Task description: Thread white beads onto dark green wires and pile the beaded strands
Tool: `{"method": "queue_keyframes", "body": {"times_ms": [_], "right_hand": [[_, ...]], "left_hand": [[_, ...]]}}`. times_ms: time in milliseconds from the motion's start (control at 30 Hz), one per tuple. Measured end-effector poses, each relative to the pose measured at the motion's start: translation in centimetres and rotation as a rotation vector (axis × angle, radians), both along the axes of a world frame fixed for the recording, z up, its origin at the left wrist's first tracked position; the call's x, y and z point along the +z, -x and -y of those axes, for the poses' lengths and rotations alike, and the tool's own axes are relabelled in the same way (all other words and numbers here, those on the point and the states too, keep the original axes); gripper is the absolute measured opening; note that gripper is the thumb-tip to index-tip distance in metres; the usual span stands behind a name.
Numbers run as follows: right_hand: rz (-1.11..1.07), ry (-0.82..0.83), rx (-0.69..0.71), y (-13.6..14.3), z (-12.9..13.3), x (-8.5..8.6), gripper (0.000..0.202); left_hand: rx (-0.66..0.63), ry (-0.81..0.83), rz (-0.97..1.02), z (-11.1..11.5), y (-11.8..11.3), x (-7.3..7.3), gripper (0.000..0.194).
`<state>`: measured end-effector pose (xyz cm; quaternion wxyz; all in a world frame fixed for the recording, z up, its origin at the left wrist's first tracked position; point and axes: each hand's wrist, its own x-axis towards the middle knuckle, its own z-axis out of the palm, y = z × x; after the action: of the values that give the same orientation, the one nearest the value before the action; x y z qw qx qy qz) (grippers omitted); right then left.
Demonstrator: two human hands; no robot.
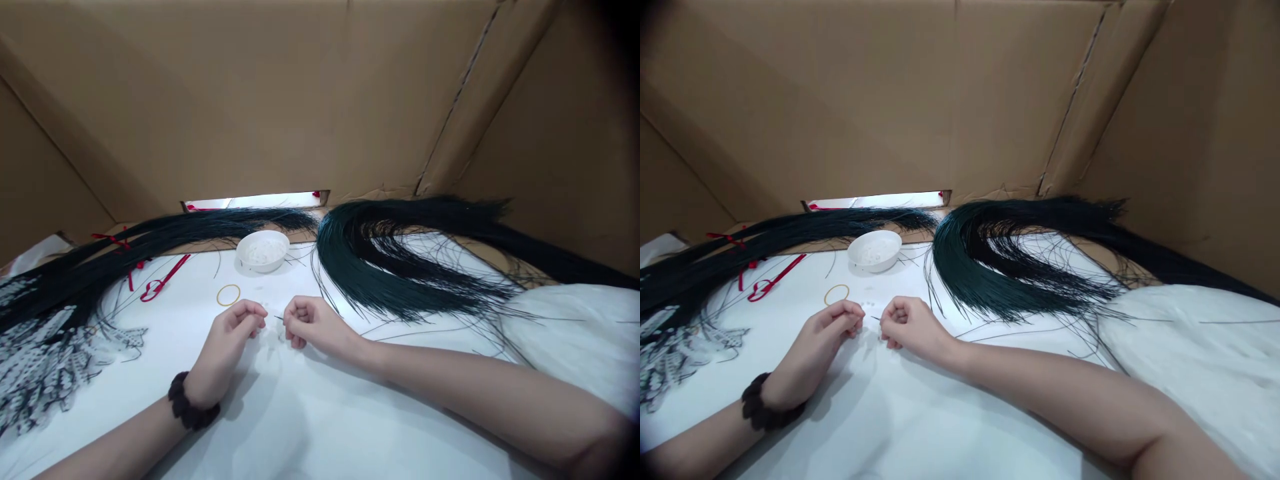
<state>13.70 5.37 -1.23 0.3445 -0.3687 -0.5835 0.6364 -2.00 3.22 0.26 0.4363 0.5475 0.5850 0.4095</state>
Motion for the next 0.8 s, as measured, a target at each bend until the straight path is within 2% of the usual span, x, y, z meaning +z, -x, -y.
{"method": "queue_keyframes", "body": {"times_ms": [133, 267, 400, 567, 800], "right_hand": [[0.046, 0.006, 0.025, 0.01, 0.03, 0.42, 0.005], [0.073, 0.026, 0.038, 0.05, 0.02, 0.67, 0.004], [0.077, 0.022, 0.040, 0.03, 0.04, 0.68, 0.002], [0.084, 0.024, 0.023, 0.00, 0.07, 0.59, 0.003], [0.094, 0.015, 0.005, 0.03, 0.16, 0.69, 0.006]], "left_hand": [[-0.038, -0.030, 0.062, 0.35, -0.26, -0.03, 0.008], [-0.040, -0.053, 0.021, 0.52, -0.20, -0.24, 0.012], [-0.027, -0.029, -0.005, 0.68, -0.27, -0.23, 0.016], [-0.026, 0.029, 0.071, 0.64, -0.49, 0.13, 0.021], [-0.038, 0.099, 0.113, 0.62, -0.50, 0.11, 0.019]]}}
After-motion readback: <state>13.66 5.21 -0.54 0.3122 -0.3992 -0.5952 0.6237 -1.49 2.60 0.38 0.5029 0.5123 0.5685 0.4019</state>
